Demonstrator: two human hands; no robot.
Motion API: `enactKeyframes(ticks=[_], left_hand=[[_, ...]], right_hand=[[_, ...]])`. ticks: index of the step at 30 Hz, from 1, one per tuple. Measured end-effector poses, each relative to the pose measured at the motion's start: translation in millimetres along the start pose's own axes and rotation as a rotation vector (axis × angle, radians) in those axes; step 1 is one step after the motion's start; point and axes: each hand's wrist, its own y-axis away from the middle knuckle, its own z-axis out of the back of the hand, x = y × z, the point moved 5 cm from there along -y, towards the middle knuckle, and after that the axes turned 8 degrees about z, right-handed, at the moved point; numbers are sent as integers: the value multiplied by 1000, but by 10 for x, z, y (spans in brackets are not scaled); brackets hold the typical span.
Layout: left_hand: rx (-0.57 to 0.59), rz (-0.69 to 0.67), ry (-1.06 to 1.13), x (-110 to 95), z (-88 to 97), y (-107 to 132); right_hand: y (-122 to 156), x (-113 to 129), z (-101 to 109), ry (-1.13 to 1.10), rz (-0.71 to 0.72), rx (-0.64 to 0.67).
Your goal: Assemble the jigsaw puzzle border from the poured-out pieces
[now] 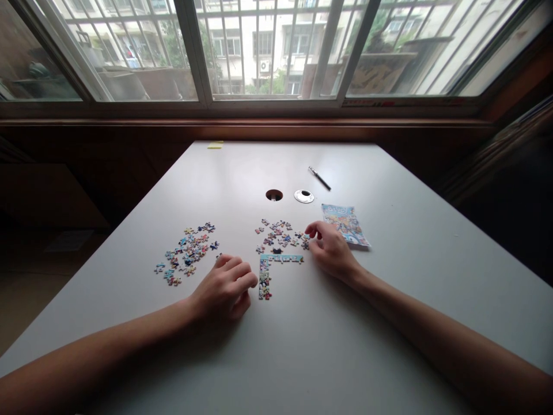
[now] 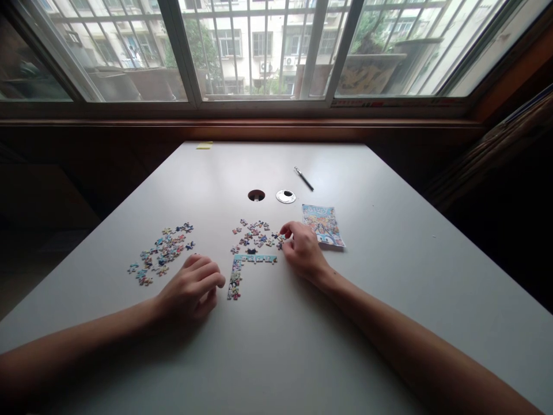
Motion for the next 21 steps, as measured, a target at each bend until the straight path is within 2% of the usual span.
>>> enactKeyframes(ticks=[21], left_hand=[[-25, -4, 37, 17, -16, -7]], right_hand=[[9, -10, -3, 14, -30, 16]])
